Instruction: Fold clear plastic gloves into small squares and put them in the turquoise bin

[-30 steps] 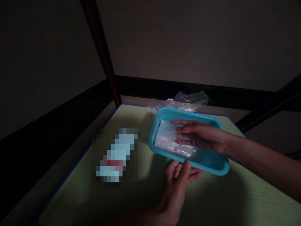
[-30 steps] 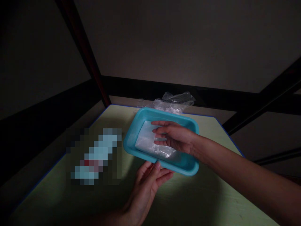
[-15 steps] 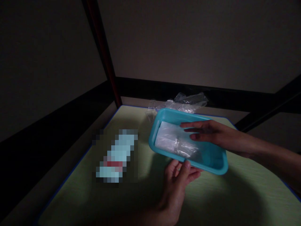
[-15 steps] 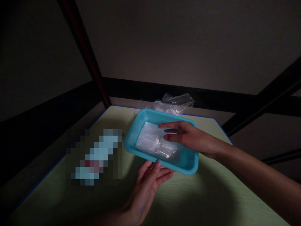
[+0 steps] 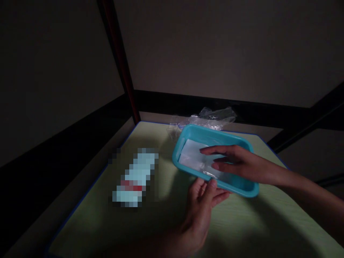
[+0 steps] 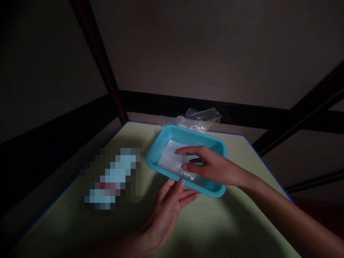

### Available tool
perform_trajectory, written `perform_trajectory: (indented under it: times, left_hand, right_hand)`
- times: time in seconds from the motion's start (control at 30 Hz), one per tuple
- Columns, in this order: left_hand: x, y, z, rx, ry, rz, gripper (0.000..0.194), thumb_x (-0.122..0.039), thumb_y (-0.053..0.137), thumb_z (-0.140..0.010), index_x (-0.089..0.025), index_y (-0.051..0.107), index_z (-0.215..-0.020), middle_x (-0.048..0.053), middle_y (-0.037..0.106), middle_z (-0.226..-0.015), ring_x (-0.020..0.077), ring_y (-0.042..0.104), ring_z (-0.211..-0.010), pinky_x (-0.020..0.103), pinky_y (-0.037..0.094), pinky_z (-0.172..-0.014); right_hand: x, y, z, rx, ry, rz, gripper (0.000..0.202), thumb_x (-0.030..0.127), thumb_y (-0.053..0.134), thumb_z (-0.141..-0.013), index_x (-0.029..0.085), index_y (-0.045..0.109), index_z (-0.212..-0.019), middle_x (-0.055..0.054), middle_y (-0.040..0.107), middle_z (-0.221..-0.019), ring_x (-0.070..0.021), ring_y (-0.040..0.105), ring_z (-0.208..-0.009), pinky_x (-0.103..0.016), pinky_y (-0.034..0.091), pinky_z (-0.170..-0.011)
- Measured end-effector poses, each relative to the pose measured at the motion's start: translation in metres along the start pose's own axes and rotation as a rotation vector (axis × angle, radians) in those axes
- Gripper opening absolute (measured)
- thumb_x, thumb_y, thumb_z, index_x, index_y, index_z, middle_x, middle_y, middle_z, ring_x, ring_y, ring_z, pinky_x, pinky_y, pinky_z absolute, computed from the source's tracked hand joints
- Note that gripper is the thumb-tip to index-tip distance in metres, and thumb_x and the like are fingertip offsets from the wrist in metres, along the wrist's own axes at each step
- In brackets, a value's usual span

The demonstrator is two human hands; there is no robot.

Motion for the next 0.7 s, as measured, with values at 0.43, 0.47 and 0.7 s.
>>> perform_trajectory:
  times: [0.43,0.47,0.7]
  left_hand:
    - [-0.102,0.018,-0.021,0.069,0.34,-0.02,0.013,-0.023,0.064,-0.077,-0.013,0.055,-0.075,0.005,0.069,-0.077,0.0205,0.069,-0.08,0.036,0.052,-0.083]
    - [-0.113,0.014,-0.027,0.047,0.366,-0.035,0.01,-0.021,0.06,-0.08,-0.013,0.054,-0.076,0.004,0.069,-0.073,0.0189,0.069,-0.077,0.035,0.052,-0.083]
    - [-0.171,-0.021,-0.052,-0.152,0.549,-0.138,0.016,-0.01,0.045,-0.086,-0.014,0.05,-0.071,0.001,0.066,-0.061,0.0118,0.067,-0.058,0.027,0.054,-0.071]
  right_hand:
    - [-0.01,-0.071,0.08,-0.892,-0.176,-0.079,0.005,0.028,0.067,-0.071,0.025,0.066,-0.074,-0.002,0.067,-0.086,-0.0193,0.061,-0.09,-0.035,0.047,-0.082]
    - [-0.017,-0.062,0.072,-0.802,-0.133,-0.019,0.007,0.03,0.065,-0.072,0.024,0.065,-0.074,-0.003,0.067,-0.088,-0.0206,0.061,-0.089,-0.036,0.048,-0.079]
    - [-0.032,0.012,0.013,-0.336,-0.173,0.368,0.022,0.024,0.046,-0.086,0.019,0.065,-0.097,-0.012,0.063,-0.11,-0.024,0.058,-0.103,-0.043,0.045,-0.091]
Point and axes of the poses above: each hand's wrist, its own z-axis away from the middle knuckle, its own y-axis out of the palm, x = y × z, the point moved 8 cm from there along -z, towards the middle knuckle
